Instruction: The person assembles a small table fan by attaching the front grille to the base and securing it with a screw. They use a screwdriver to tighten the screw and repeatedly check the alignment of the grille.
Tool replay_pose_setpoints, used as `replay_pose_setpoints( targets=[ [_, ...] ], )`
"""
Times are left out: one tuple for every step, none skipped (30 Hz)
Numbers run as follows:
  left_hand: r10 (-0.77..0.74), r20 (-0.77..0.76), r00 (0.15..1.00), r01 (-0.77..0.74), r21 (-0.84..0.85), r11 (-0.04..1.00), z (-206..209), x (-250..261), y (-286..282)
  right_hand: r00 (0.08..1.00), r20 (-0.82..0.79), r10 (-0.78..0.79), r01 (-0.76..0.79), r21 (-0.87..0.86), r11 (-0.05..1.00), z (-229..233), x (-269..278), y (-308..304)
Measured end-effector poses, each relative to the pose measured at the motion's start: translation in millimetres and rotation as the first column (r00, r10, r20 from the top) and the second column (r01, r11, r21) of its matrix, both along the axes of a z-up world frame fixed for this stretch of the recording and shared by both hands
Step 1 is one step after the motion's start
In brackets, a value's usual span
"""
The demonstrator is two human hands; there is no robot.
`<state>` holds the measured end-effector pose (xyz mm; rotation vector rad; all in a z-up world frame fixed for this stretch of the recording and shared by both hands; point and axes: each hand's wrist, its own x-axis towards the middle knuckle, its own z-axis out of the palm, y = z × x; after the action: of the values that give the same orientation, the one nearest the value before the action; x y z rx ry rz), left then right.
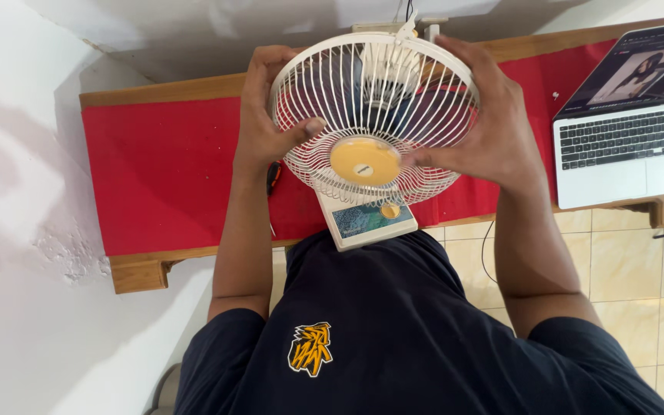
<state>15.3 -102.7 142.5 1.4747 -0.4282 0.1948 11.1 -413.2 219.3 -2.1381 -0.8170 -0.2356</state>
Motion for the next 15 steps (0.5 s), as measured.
replay_pose_setpoints(
  targets=[
    [0.003,-0.001,1.000,-0.003,0.001,1.000,1,0,0,1.000,-0.013,0.012,-0.012,0.002,1.000,4,3,3],
    [0.006,-0.002,1.000,-0.006,0.001,1.000,2,1,0,1.000,-0.015,0.013,-0.013,0.003,1.000,7,3,6],
    [0.015,0.000,1.000,-0.015,0.020,1.000,3,0,-1,1.000,-0.018,0.016,-0.016,0.002,1.000,8,4,7],
    [0.023,0.001,1.000,-0.023,0.038,0.999,3,-1,-1,1.000,-0.011,0.009,-0.009,0.001,1.000,8,3,7],
    [0.030,0.003,1.000,-0.030,0.058,0.998,4,-1,-1,1.000,-0.004,0.001,-0.001,0.001,1.000,8,3,7],
    [0.028,0.010,1.000,-0.029,0.071,0.997,4,-1,-1,1.000,0.020,-0.005,0.005,-0.018,1.000,8,4,7],
    [0.025,0.015,1.000,-0.026,0.082,0.996,5,-1,-2,0.999,0.043,-0.011,0.012,-0.038,0.999,9,3,5],
    [0.022,0.020,1.000,-0.024,0.093,0.995,4,-2,-2,0.998,0.066,-0.016,0.019,-0.058,0.998,9,2,4],
    [0.023,0.021,0.999,-0.025,0.101,0.995,5,-1,-2,0.998,0.052,-0.018,0.021,-0.065,0.998,11,2,3],
    [0.024,0.023,0.999,-0.026,0.109,0.994,5,1,-3,0.999,0.039,-0.020,0.023,-0.072,0.997,13,2,2],
    [0.026,0.022,0.999,-0.029,0.115,0.993,5,1,-4,1.000,0.023,-0.021,0.023,-0.080,0.996,16,1,2],
    [0.031,0.019,0.999,-0.033,0.117,0.993,6,1,-5,1.000,0.021,-0.016,0.018,-0.102,0.995,18,1,2],
    [0.037,0.020,0.999,-0.040,0.119,0.992,6,2,-5,1.000,0.023,-0.009,0.012,-0.123,0.992,21,2,3],
    [0.043,0.021,0.999,-0.046,0.121,0.992,7,3,-5,0.999,0.046,-0.012,0.019,-0.161,0.987,24,1,5],
    [0.040,0.019,0.999,-0.042,0.118,0.992,7,2,-5,0.998,0.067,-0.015,0.028,-0.198,0.980,26,1,6]
  ],
)
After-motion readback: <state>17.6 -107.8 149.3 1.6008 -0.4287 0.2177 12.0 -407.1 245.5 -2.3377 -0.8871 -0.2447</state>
